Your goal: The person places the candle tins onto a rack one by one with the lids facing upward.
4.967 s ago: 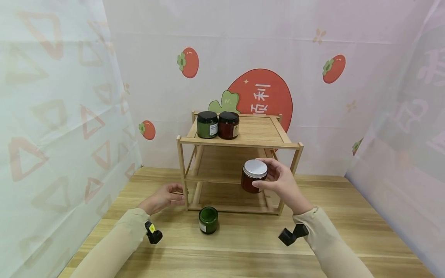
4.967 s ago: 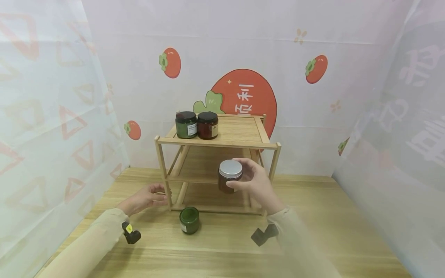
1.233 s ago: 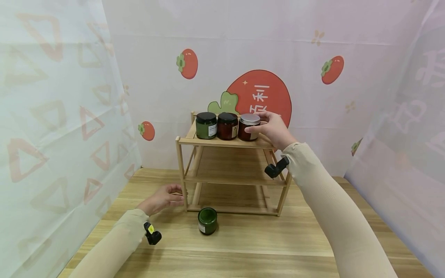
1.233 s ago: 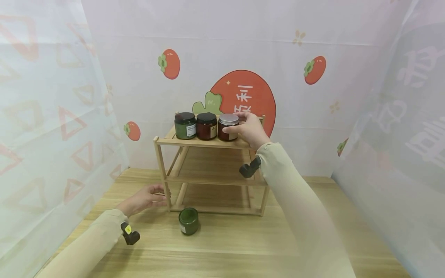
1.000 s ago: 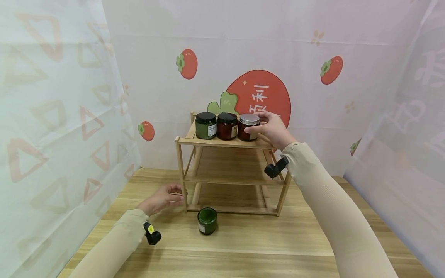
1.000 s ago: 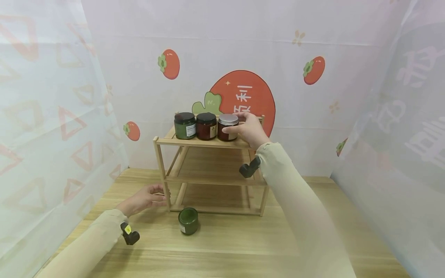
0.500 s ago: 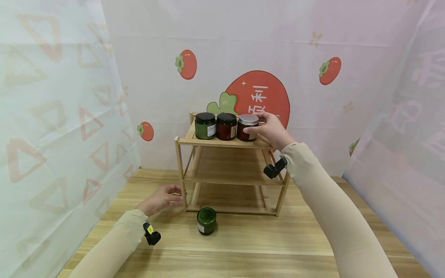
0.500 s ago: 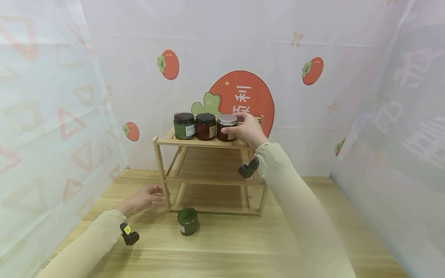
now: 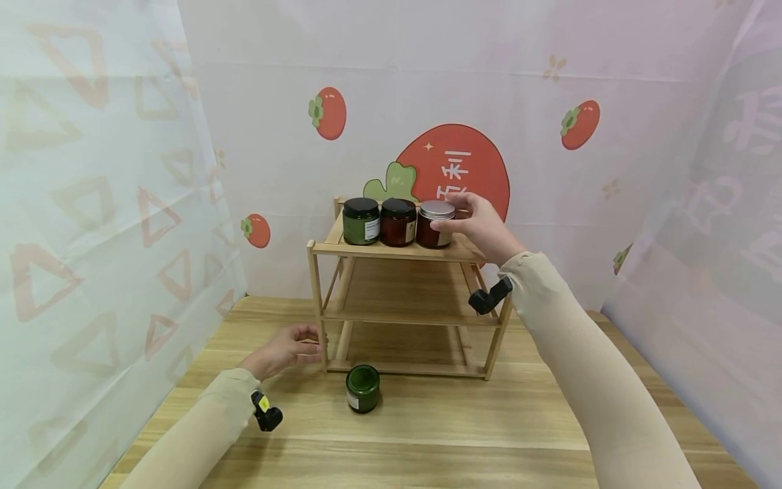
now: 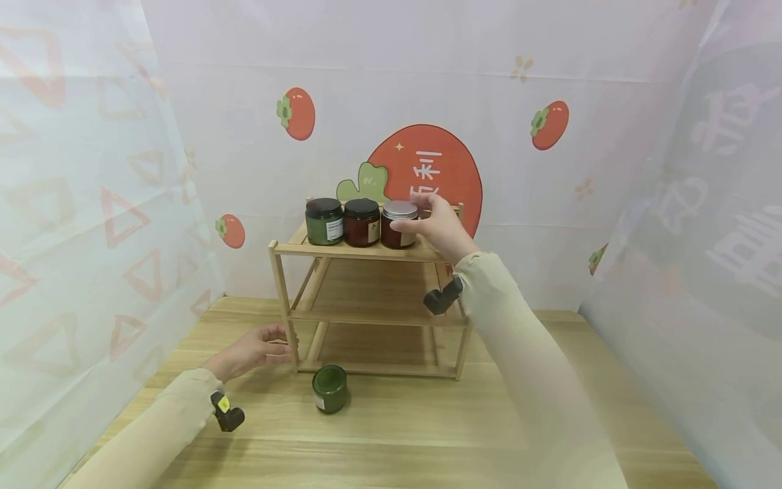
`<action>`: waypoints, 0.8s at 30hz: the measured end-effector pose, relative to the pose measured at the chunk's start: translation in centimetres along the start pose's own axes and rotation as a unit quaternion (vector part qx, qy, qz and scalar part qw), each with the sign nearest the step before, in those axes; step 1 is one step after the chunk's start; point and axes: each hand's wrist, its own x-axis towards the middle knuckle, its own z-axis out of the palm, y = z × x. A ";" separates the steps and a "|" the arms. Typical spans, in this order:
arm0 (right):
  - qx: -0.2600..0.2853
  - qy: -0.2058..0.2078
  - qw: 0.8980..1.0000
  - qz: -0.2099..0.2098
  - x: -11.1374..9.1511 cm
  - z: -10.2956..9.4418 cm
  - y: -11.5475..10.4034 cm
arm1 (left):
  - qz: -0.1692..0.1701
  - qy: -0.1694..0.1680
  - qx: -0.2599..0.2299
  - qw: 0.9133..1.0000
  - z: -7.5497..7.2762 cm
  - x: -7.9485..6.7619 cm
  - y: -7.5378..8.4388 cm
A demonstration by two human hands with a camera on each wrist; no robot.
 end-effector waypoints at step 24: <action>0.123 0.051 0.981 -0.142 -2.7 -0.8 -2.0 | -0.008 -0.002 0.004 1.000 0.1 -0.1 0.3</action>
